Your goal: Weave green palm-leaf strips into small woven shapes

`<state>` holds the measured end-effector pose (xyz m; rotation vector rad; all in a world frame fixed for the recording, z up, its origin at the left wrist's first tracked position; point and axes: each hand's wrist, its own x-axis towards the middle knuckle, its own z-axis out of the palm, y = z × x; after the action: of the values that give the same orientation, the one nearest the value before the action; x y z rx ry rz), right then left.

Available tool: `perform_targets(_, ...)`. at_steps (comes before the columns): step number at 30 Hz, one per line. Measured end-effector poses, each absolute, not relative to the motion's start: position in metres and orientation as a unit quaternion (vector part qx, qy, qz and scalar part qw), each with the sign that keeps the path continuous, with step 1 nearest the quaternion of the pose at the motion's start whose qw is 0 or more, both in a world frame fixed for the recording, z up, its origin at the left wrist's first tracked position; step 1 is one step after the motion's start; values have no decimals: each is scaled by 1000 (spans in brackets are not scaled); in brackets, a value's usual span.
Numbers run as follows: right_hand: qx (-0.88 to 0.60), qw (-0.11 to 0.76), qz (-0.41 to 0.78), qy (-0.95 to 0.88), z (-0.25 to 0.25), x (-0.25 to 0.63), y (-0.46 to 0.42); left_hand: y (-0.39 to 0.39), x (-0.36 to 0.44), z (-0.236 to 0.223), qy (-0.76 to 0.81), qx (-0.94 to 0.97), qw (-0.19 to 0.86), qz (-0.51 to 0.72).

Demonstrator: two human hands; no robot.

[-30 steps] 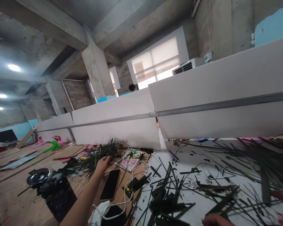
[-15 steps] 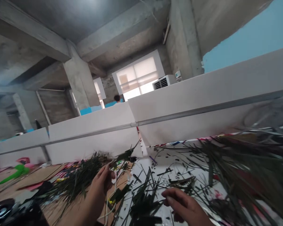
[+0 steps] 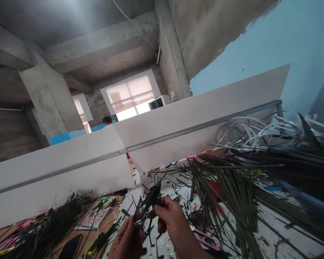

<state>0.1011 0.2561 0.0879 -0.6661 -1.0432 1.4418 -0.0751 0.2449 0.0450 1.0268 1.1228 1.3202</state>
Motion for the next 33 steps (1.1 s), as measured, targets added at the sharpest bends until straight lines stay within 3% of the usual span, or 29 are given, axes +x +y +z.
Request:
perform_targets(4,-305,589,576,-477,93,106,262,262,-89,54,474,436,548,534)
perform_targets(14,-359,540,447,-617,108,117,255,245,-68,146,448,566,472,506)
perform_targets(25,-431,485,194,-735,113,125,248,246,-47,137,415,565,462,543)
perform_targets(29,-423,488,181,-742,113,125,248,240,-42,140,418,552,470,548)
perform_targets(33,-399,506,247,-723,115,125,248,241,-43,136,405,526,492,563)
